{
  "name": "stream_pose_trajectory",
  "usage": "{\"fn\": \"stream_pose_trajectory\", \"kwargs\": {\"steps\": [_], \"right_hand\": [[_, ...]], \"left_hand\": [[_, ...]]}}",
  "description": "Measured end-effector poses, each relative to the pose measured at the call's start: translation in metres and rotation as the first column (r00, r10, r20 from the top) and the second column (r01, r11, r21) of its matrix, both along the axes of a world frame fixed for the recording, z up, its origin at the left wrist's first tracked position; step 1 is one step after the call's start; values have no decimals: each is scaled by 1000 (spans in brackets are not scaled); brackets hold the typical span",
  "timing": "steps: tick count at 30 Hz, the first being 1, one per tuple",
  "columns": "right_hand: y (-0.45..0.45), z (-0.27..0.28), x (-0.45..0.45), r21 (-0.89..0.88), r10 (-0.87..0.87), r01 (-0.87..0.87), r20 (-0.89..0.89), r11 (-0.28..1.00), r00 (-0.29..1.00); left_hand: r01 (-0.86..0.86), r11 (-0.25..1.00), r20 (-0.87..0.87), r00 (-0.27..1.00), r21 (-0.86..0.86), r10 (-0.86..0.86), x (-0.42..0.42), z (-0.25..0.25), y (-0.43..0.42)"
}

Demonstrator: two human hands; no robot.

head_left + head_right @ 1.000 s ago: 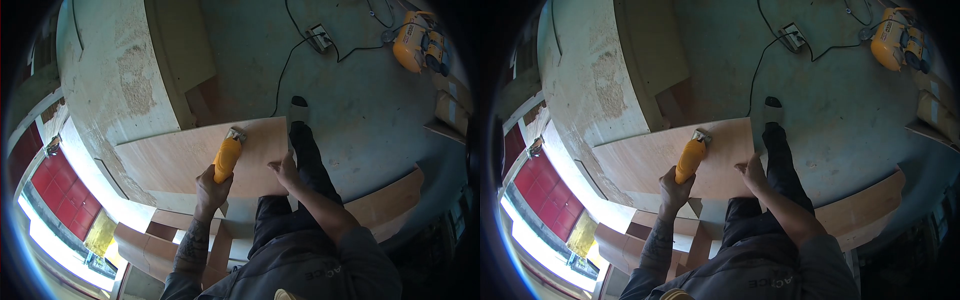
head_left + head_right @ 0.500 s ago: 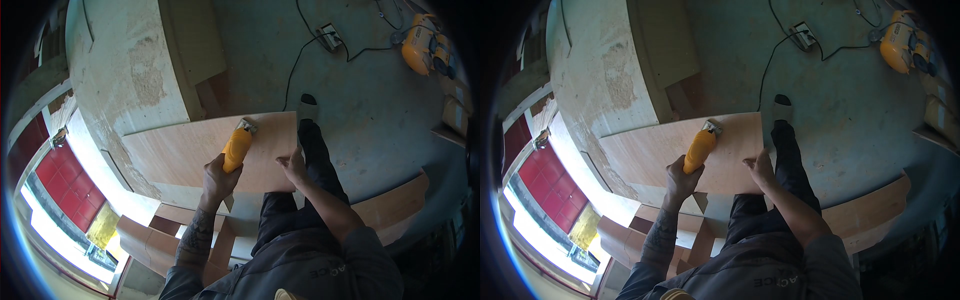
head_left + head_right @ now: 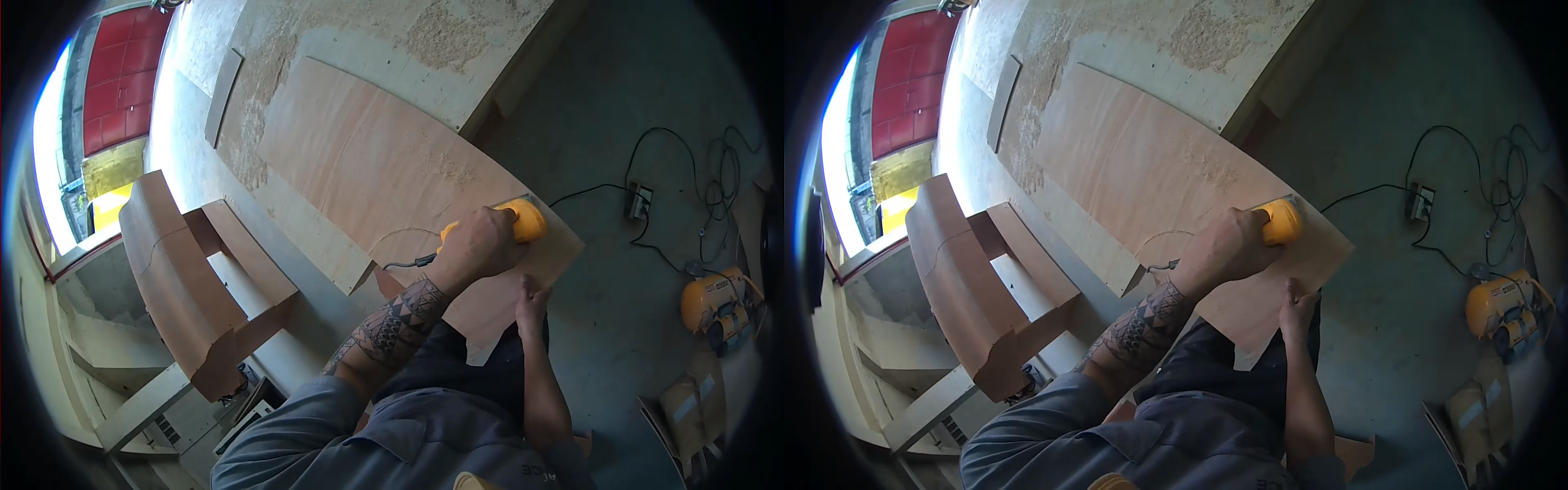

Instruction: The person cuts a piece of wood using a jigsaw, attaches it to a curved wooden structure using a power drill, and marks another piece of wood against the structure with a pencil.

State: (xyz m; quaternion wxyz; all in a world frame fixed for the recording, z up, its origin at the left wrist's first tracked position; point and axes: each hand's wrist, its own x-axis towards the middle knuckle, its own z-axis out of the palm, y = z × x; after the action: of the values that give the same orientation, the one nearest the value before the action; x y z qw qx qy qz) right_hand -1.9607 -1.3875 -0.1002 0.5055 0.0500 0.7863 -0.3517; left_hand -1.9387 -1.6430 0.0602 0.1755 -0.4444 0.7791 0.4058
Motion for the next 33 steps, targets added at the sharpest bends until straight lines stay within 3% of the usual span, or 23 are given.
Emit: {"fn": "stream_pose_trajectory", "kwargs": {"steps": [5,7,9,12,13,15,17,21,23,27,30,33], "right_hand": [[-7,-20,20,-139,-51,43,-55,989,997],[-10,-33,32,-120,6,-18,-100,993,995],[-24,-33,49,-113,15,-27,-111,993,994],[-39,-33,72,-243,-138,132,-8,961,990],[-40,-39,79,-236,-173,166,-12,957,985],[-40,-52,92,-204,-96,71,-115,976,989],[-43,-46,85,-217,-113,87,-106,972,988],[-48,-51,73,-226,-85,71,-53,972,995],[-46,-63,81,-196,-69,46,-112,980,991],[-44,-84,95,-184,2,-34,-170,982,985],[-52,-59,83,-195,-85,79,-20,978,996],[-54,-54,83,-204,-102,92,-38,975,994]], "left_hand": [[21,1000,-35,999,20,-21,33,-11,-9],[61,997,-74,995,-45,-65,52,-22,-12],[66,997,-9,998,-49,-66,65,-22,-19],[58,994,-62,996,-90,-64,81,-12,-35],[84,993,-58,994,-85,-89,89,-13,-39],[111,993,-46,993,-36,-112,97,-13,-46],[125,991,-30,992,48,-123,103,-14,-53],[199,979,-57,979,53,-196,95,-17,-55],[132,989,-123,983,-59,-139,93,-29,-55],[204,976,-31,978,-75,-206,91,-27,-58],[224,969,-48,972,-99,-230,87,-30,-58],[238,963,-38,969,-123,-244,86,-29,-57]]}}
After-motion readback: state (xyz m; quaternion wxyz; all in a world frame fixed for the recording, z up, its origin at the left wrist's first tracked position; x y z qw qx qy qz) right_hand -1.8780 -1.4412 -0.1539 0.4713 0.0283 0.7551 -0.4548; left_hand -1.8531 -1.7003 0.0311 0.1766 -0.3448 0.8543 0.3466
